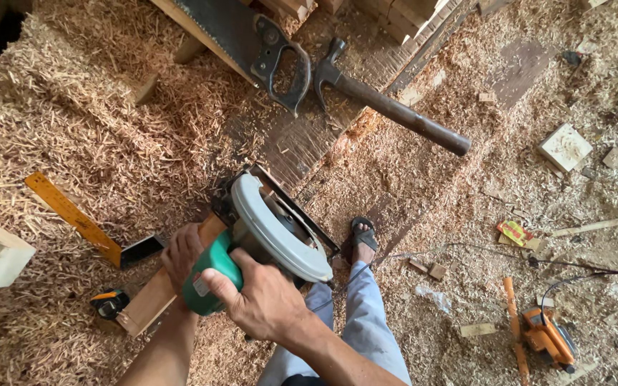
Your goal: The person measures a wooden plank with a tape measure, marks it with a pencil and square, then uses a circular saw to cut the plank along the marked line. The cut piece is set aside and the process is repeated on another plank.
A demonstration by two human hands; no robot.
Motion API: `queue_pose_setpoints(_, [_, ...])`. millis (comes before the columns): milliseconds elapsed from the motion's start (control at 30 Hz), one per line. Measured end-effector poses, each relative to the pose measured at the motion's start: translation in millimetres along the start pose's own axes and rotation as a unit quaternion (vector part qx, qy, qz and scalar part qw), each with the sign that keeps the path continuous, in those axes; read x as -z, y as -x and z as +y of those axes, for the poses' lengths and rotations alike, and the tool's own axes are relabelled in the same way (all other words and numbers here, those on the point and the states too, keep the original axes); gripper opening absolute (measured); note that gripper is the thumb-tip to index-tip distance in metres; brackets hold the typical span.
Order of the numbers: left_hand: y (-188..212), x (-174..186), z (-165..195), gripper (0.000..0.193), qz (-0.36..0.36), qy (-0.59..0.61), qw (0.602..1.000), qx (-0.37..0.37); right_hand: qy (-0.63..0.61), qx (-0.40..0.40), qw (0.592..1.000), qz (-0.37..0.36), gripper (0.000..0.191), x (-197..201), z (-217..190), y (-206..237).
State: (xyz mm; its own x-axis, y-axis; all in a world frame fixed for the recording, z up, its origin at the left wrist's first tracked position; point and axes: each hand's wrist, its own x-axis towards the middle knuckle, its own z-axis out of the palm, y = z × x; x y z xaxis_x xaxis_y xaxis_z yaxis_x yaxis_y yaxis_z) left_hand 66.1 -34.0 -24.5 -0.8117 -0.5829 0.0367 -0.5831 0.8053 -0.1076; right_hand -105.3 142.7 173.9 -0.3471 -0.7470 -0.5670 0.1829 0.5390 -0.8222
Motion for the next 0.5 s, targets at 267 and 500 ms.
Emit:
queue_pose_setpoints(267, [-0.8, 3.1, 2.3, 0.043, -0.007, -0.009, 1.000, 0.005, 0.002, -0.008, 1.000, -0.004, 0.072, 1.2, 0.2, -0.7])
queue_pose_setpoints(500, [0.9, -0.7, 2.4, 0.033, 0.012, -0.035, 0.999, 0.006, 0.008, -0.002, 1.000, 0.006, 0.071, 1.6, 1.2, -0.7])
